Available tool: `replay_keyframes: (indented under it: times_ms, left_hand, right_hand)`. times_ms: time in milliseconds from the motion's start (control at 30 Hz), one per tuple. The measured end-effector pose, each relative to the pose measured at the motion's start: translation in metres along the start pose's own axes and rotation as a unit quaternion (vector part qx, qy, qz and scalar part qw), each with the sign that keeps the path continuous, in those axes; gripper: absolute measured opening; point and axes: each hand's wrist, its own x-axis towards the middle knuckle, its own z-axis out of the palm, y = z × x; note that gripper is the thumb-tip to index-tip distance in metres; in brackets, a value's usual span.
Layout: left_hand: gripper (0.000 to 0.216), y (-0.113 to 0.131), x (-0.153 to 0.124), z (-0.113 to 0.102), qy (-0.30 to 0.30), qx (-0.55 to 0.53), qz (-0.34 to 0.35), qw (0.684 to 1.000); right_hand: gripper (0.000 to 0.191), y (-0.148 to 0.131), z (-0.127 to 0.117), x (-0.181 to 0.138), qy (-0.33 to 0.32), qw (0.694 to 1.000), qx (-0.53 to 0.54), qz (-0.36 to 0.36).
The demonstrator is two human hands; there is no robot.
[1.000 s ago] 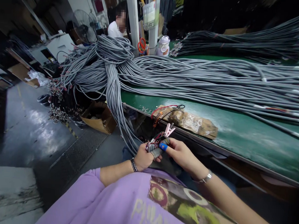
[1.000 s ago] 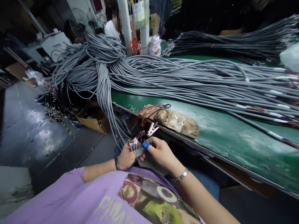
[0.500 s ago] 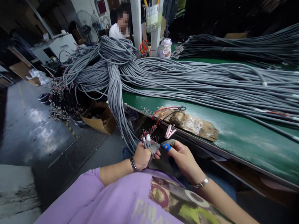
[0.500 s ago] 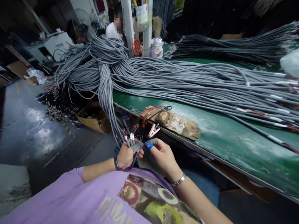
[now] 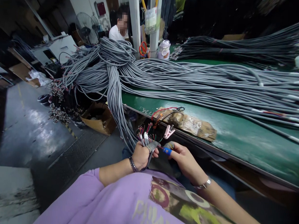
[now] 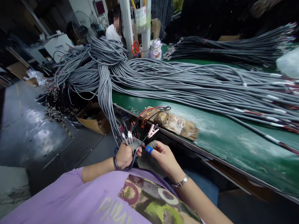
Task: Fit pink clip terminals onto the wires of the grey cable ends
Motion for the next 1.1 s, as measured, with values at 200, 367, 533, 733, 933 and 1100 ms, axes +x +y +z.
replay_keyframes:
  times_ms: [200, 367, 533, 733, 933, 1100]
  left_hand:
    - [0.043, -0.005, -0.003, -0.001, -0.01, 0.041, 0.007, 0.999]
    - [0.047, -0.006, -0.006, 0.0, -0.047, 0.065, 0.007, 0.997]
    - [0.047, -0.006, -0.008, -0.001, -0.077, 0.094, 0.006, 0.993]
    - [0.046, -0.009, -0.003, -0.001, -0.037, 0.055, -0.002, 0.998]
    - [0.044, -0.005, 0.0, -0.003, -0.025, 0.022, -0.019, 0.999]
    - [0.046, 0.014, -0.002, -0.001, -0.067, 0.018, -0.042, 0.997]
  right_hand:
    - [0.037, -0.004, 0.004, 0.005, 0.019, 0.999, 0.023, 0.011]
    - [0.038, -0.002, 0.008, 0.009, 0.026, 0.999, 0.002, -0.022]
    - [0.039, 0.007, 0.008, 0.01, 0.029, 0.999, -0.02, -0.024]
    - [0.039, 0.008, 0.007, 0.007, 0.06, 0.997, -0.041, -0.026]
    - [0.034, 0.012, 0.005, 0.007, 0.047, 0.996, 0.077, -0.005]
    - [0.041, 0.013, -0.009, 0.023, 0.049, 0.973, 0.221, 0.053]
